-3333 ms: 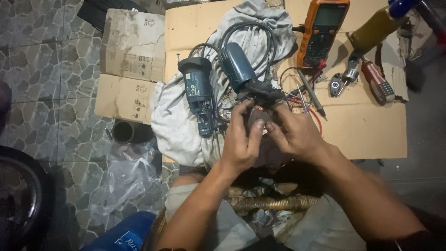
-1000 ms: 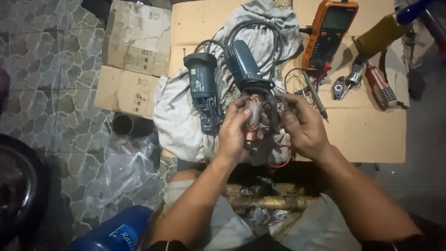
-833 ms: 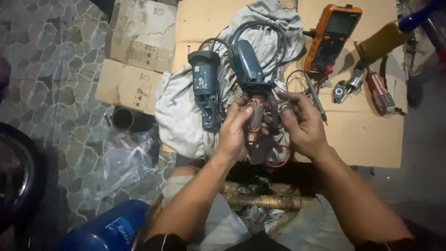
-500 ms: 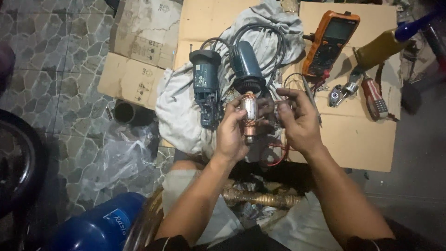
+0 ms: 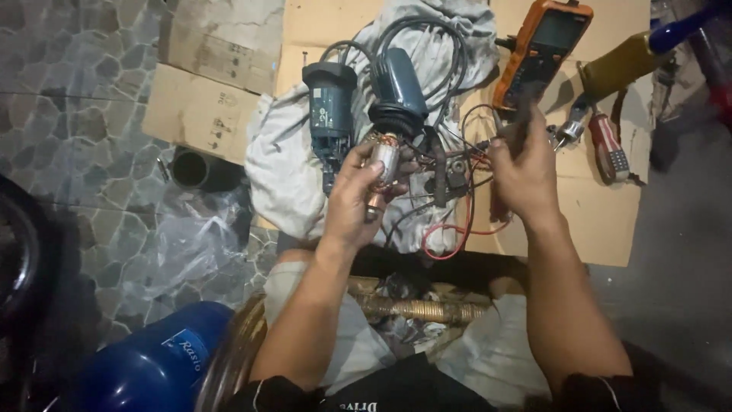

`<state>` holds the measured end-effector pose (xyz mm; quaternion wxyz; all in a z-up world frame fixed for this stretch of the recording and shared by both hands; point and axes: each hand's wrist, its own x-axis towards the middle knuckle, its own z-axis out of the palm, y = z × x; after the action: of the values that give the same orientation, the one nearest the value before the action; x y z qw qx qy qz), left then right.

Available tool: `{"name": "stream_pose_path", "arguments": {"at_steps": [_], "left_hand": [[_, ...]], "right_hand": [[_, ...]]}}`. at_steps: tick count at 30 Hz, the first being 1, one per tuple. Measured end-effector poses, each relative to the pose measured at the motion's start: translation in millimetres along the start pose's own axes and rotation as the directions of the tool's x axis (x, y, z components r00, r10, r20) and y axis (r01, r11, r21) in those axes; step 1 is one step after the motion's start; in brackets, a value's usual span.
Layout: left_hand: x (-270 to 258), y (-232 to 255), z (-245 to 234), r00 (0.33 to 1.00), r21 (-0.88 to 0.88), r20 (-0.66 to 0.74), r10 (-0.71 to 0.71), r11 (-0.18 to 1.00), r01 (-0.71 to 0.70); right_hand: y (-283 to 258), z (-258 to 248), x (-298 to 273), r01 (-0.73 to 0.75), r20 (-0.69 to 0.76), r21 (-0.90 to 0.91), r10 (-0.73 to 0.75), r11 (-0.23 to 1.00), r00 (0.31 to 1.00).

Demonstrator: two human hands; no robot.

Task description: The person holds a cylindrical copper-wound electrical component and uses a small metal tool to scrape and clean the surface of the copper windings. The person rotates the component to access different areas while working over a cluttered workbench.

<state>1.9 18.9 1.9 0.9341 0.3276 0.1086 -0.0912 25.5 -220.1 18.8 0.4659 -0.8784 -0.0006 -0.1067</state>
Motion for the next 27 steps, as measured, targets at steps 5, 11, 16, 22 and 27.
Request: {"name": "stream_pose_path", "arguments": {"at_steps": [5, 11, 16, 22, 27], "left_hand": [[-5, 12, 8, 0.998, -0.064, 0.025, -0.055, 0.996, 0.057], [-2, 12, 4, 0.999, -0.008, -0.035, -0.015, 1.000, 0.014], [1, 13, 5, 0.998, -0.015, -0.056, -0.017, 1.000, 0.016], [2, 19, 10, 0.999, -0.032, -0.052, 0.013, 0.999, -0.014], [14, 22, 0, 0.998, 0.034, -0.018, 0.059, 0.998, -0.058]], "right_hand": [[-1, 12, -3, -0.043, 0.042, -0.058, 0.045, 0.997, 0.998], [-1, 37, -5, -0.051, 0.092, -0.151, 0.066, 0.987, 0.994], [15, 50, -9, 0.187, 0.038, -0.362, -0.186, 0.913, 0.982], [23, 75, 3, 0.370, 0.045, -0.441, -0.392, 0.818, 0.919], [14, 100, 11, 0.446, 0.117, -0.402, -0.438, 0.800, 0.891]]}}
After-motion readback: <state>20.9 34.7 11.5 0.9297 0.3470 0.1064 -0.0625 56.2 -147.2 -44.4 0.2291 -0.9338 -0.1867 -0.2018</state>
